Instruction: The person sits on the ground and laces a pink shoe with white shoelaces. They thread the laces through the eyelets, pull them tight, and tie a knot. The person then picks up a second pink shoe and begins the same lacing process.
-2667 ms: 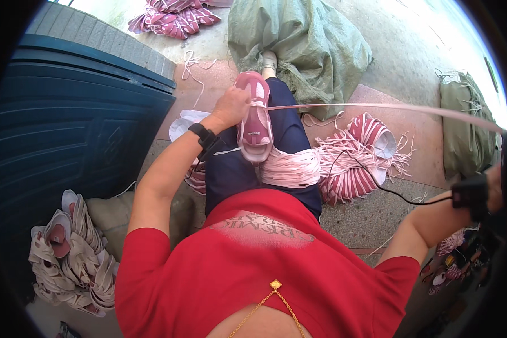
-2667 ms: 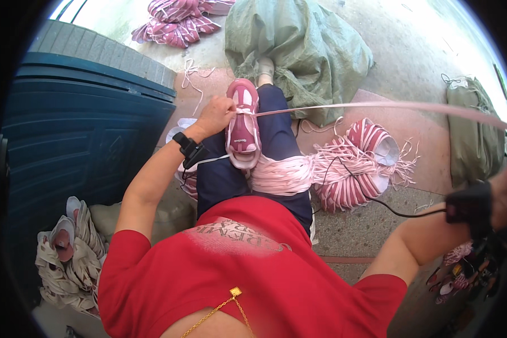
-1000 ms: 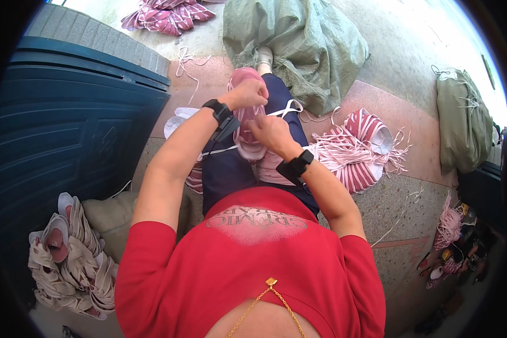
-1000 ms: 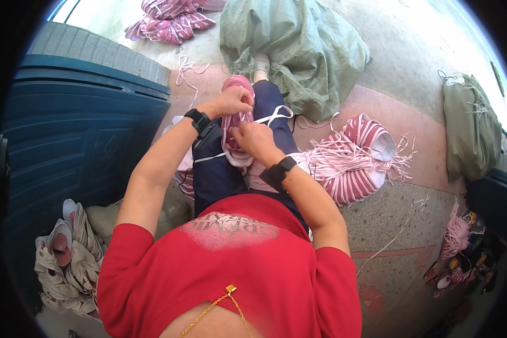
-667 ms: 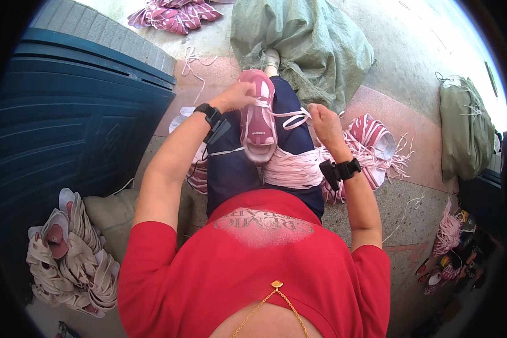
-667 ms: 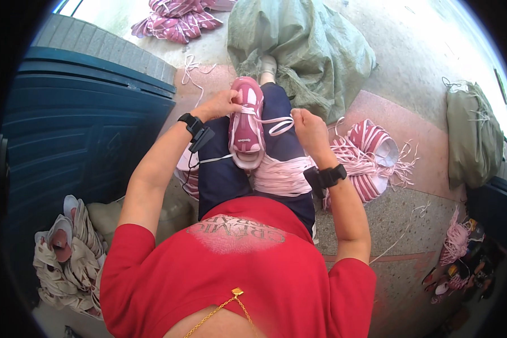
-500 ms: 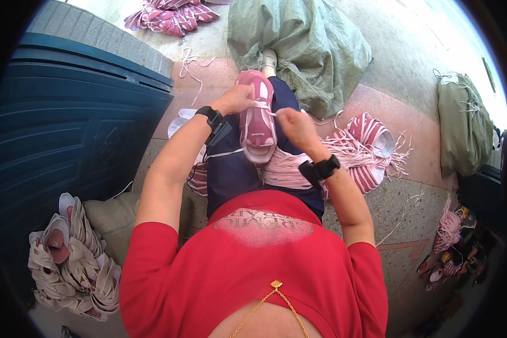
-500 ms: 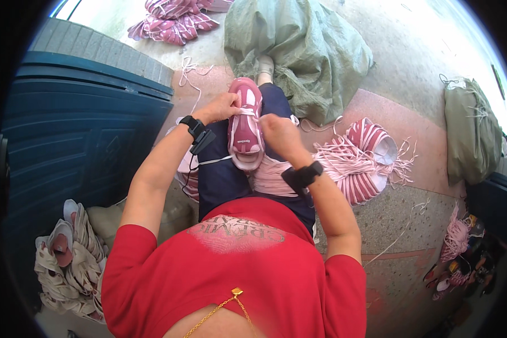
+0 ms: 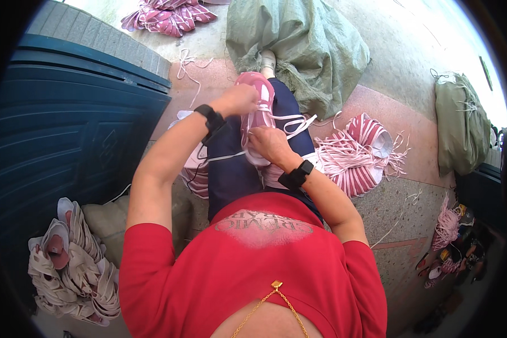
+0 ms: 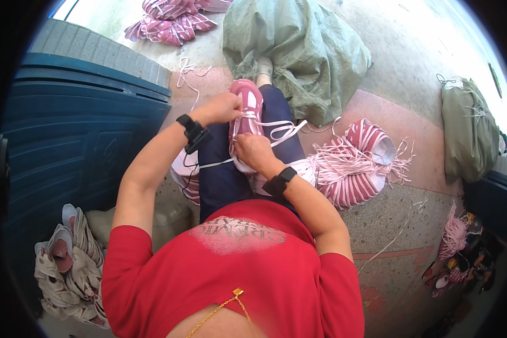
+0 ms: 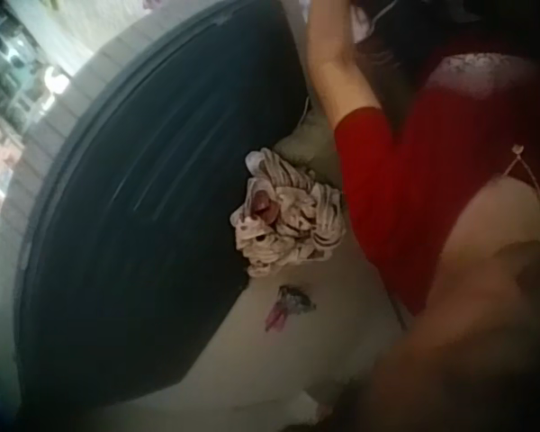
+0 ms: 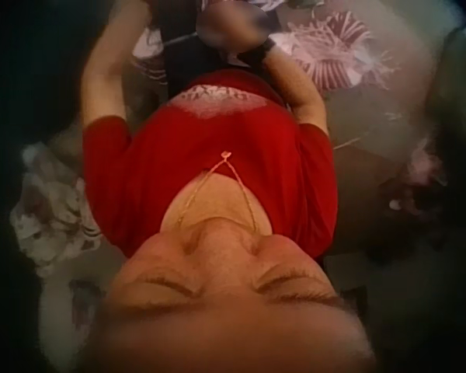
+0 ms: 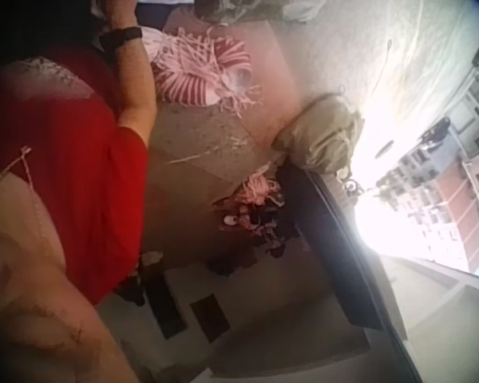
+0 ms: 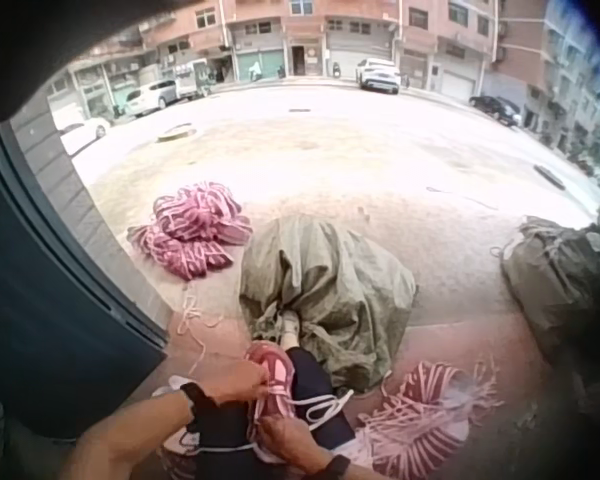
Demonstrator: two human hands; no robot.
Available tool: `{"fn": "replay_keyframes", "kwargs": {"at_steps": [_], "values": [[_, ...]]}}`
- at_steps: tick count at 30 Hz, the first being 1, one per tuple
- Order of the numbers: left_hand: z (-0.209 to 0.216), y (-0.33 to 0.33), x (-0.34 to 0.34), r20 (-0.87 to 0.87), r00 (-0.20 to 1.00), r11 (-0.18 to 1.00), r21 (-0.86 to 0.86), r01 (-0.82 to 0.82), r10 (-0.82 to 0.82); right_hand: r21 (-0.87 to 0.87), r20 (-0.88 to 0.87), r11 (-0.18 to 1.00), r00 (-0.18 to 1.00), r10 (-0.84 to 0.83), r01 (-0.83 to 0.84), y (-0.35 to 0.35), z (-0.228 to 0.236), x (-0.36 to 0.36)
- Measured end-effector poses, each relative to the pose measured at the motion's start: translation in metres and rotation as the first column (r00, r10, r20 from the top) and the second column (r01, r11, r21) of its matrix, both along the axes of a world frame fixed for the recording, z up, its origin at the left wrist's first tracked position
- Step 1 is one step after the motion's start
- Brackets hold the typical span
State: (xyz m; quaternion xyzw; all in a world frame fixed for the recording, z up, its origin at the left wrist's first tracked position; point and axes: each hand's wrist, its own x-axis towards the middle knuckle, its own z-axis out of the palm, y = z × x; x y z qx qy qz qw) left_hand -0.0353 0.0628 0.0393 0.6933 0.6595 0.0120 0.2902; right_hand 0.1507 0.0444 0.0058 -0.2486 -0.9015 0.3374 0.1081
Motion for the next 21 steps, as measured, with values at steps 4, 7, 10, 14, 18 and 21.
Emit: {"fn": "replay_keyframes", "kwargs": {"at_steps": [4, 7, 10, 14, 18, 21], "values": [[-0.003, -0.045, -0.001, -0.378, 0.873, 0.827, 0.347, 0.442, -0.308, -0.008, -0.004, 1.0, 1.0, -0.001, 0.001, -0.001, -0.001, 0.001], [0.002, -0.071, -0.022, -0.497, 0.852, 0.799, 0.441, 0.409, -0.163, -0.012, 0.006, 0.998, 0.998, -0.067, 0.067, 0.001, 0.0, -0.007], [-0.007, -0.085, -0.03, -0.482, 0.874, 0.866, 0.463, 0.189, 0.067, 0.004, 0.041, 0.987, 0.986, -0.163, 0.163, 0.008, 0.002, -0.019], [-0.019, -0.092, -0.02, -0.387, 0.871, 0.857, 0.511, -0.071, 0.302, 0.014, 0.176, 0.976, 0.96, -0.218, 0.219, 0.021, -0.004, -0.037], [-0.028, -0.096, -0.012, -0.292, 0.85, 0.829, 0.498, -0.255, 0.437, 0.082, 0.236, 0.982, 0.954, -0.183, 0.168, 0.024, -0.01, -0.047], [-0.03, -0.097, -0.002, -0.252, 0.837, 0.814, 0.481, -0.326, 0.485, 0.125, 0.257, 0.986, 0.956, -0.139, 0.11, 0.03, -0.018, -0.052]]}}
